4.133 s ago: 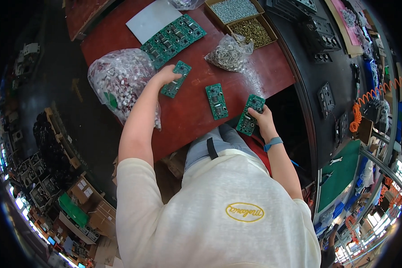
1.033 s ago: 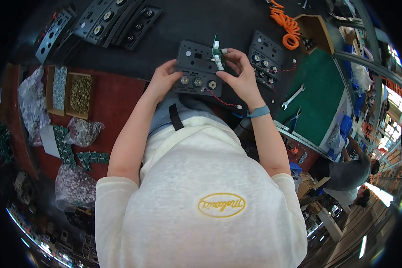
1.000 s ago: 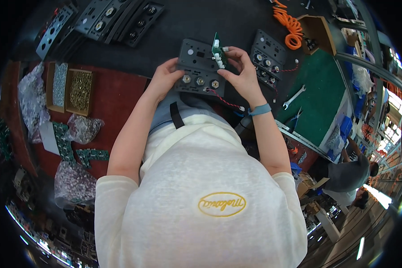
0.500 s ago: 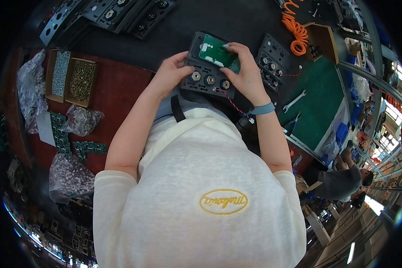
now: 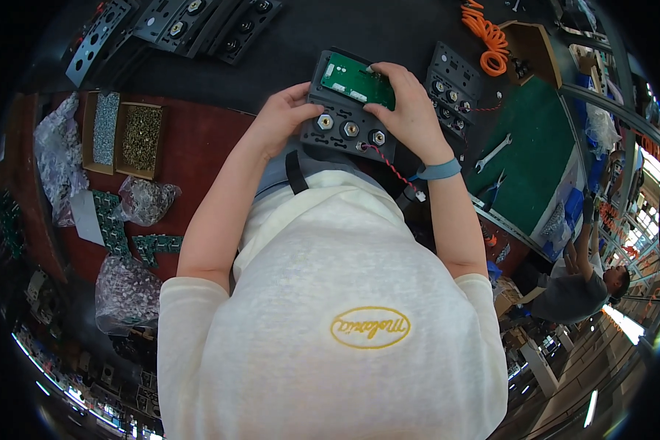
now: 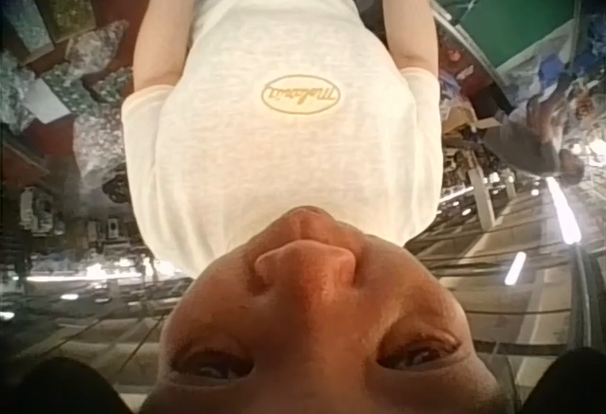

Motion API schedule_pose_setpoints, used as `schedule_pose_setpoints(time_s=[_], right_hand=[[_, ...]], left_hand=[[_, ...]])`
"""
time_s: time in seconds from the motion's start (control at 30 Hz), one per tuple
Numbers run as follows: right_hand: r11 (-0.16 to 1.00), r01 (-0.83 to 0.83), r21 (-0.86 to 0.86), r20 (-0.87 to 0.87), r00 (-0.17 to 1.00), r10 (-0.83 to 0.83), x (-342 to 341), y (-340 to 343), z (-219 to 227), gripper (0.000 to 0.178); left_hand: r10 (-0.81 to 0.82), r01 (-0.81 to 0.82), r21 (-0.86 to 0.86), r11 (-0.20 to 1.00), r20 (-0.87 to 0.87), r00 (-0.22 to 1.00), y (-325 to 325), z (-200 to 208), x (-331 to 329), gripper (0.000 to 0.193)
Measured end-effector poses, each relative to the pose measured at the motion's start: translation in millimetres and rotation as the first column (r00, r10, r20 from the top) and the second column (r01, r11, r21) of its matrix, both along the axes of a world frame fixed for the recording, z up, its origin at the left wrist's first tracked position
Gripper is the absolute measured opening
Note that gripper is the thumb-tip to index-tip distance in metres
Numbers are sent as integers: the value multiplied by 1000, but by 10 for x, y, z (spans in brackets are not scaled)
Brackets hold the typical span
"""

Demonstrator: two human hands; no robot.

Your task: Assembling electronic circuit boards into control panels using an electric screwdriver.

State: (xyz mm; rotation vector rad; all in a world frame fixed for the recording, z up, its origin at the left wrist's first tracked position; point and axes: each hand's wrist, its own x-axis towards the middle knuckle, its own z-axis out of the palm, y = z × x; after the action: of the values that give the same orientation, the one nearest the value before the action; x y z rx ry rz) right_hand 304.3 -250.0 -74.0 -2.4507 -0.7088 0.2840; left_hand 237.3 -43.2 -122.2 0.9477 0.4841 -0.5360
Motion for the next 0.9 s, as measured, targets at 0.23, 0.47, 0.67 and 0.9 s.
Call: schedule_pose_setpoints(time_s=[0.23, 0.47, 0.67, 0.9], right_hand=[[996, -85, -8, 39, 996, 85, 24, 17, 7, 53], [991, -103, -82, 119, 987, 113, -63, 127, 108, 55], [969, 141, 204, 122, 978, -168, -101, -142, 99, 49], [193, 913, 360, -223, 285, -932, -1017, -1797, -688, 21]], left_hand=[[17, -17, -83, 996, -7, 1000, 7, 62, 10, 42], [7, -3, -57, 998, 69, 998, 63, -119, -64, 48], [-36, 40, -70, 997, 62, 997, 97, -452, -3, 56], [-18, 22, -77, 997, 50, 999, 92, -940, 137, 50]])
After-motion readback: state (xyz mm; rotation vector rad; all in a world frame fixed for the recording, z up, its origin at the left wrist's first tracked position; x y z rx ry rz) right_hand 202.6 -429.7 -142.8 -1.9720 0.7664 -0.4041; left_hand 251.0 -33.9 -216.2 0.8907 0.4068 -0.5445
